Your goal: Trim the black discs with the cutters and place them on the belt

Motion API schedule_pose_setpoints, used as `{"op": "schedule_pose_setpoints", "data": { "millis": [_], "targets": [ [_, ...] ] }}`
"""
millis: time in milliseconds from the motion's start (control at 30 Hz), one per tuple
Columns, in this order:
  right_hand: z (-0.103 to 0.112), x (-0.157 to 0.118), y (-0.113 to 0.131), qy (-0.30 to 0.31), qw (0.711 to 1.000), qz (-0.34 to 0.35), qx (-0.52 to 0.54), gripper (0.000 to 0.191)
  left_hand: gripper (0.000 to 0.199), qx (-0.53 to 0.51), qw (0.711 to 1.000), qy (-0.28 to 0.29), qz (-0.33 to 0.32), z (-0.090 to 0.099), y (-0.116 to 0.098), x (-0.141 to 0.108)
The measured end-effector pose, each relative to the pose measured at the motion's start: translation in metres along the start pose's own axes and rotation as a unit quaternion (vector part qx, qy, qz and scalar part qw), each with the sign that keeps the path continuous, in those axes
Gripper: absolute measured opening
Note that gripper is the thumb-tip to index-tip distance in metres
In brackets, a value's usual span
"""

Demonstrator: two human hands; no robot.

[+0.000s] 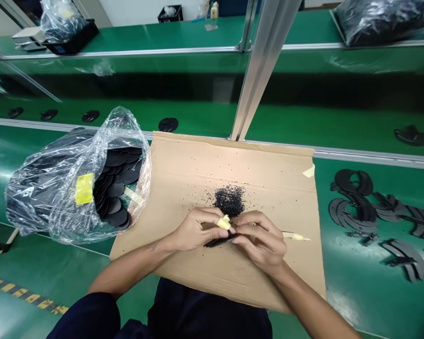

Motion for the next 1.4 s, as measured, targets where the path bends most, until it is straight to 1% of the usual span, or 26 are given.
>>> {"op": "schedule_pose_setpoints", "data": {
  "millis": [67,100,167,200,233,300,333,400,467,500,533,600,667,700,767,867,967,1033,1133,1233,1400],
  "targets": [
    [0.0,0.0,0.003,-0.035,0.998,0.03,-0.053,0.019,0.055,-0.018,1.0,0.02,0.007,-0.001,0.001,0.0],
    [0.0,0.001,0.004,-0.049,0.995,0.046,-0.079,0.022,0.06,-0.022,0.999,0.031,0.008,-0.002,0.002,-0.001],
    [0.002,0.004,0.005,-0.065,0.988,0.076,-0.121,0.025,0.061,-0.02,0.999,0.025,0.01,-0.004,0.004,-0.002],
    [0.005,0.006,0.006,-0.055,0.985,0.089,-0.138,0.026,0.058,-0.014,1.0,0.007,0.011,-0.006,0.005,-0.003],
    [0.009,0.007,0.006,-0.031,0.982,0.098,-0.156,0.027,0.051,-0.005,1.0,-0.014,0.013,-0.007,0.007,-0.004],
    [0.021,0.007,0.007,0.046,0.972,0.098,-0.208,0.034,0.036,0.016,0.999,-0.046,0.007,-0.007,0.009,-0.005],
    [0.03,0.003,0.006,0.093,0.961,0.086,-0.246,0.042,0.032,0.03,0.998,-0.052,-0.006,-0.007,0.009,-0.004],
    [0.053,-0.009,0.006,0.163,0.927,0.041,-0.337,0.06,0.027,0.054,0.996,-0.058,-0.043,-0.004,0.009,-0.003],
    [0.077,-0.026,0.005,0.188,0.887,-0.006,-0.421,0.069,0.025,0.064,0.994,-0.062,-0.069,-0.001,0.009,-0.002],
    [0.087,-0.035,0.005,0.195,0.873,-0.019,-0.448,0.069,0.025,0.067,0.993,-0.064,-0.075,0.0,0.009,-0.001],
    [0.095,-0.043,0.006,0.199,0.863,-0.027,-0.464,0.066,0.025,0.07,0.993,-0.067,-0.075,0.001,0.009,-0.001],
    [0.104,-0.054,0.008,0.203,0.855,-0.037,-0.475,0.056,0.028,0.071,0.993,-0.071,-0.062,0.002,0.009,-0.001],
    [0.105,-0.054,0.012,0.201,0.859,-0.05,-0.468,0.046,0.03,0.073,0.993,-0.08,-0.048,0.003,0.009,-0.002],
    [0.102,-0.051,0.014,0.195,0.866,-0.054,-0.458,0.042,0.03,0.078,0.992,-0.084,-0.045,0.003,0.009,-0.002],
    [0.093,-0.039,0.017,0.181,0.888,-0.059,-0.419,0.037,0.027,0.097,0.99,-0.087,-0.053,0.004,0.01,-0.003],
    [0.075,-0.017,0.02,0.172,0.929,-0.064,-0.321,0.032,0.024,0.11,0.988,-0.08,-0.077,0.006,0.011,-0.002],
    [0.058,0.0,0.02,0.173,0.952,-0.062,-0.246,0.031,0.025,0.105,0.988,-0.069,-0.09,0.007,0.012,-0.001],
    [0.051,0.007,0.017,0.174,0.957,-0.046,-0.226,0.034,0.026,0.105,0.988,-0.063,-0.094,0.007,0.013,-0.001],
    [0.046,0.013,0.013,0.186,0.958,-0.022,-0.216,0.038,0.026,0.112,0.988,-0.049,-0.098,0.008,0.014,-0.002],
    [0.045,0.016,0.01,0.196,0.954,-0.001,-0.226,0.04,0.027,0.114,0.988,-0.039,-0.098,0.009,0.014,-0.002],
    [0.046,0.02,0.01,0.211,0.948,0.026,-0.237,0.036,0.029,0.118,0.987,-0.03,-0.105,0.01,0.013,-0.001]
  ]
}}
Point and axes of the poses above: each hand's wrist, its own x-axis towards the middle knuckle, its own z-axis out of the back of the hand, y = z × x, the point moved 1 cm from there along x, towards the middle knuckle, and after that the axes turned 5 degrees about -y, right-handed, at the moved point
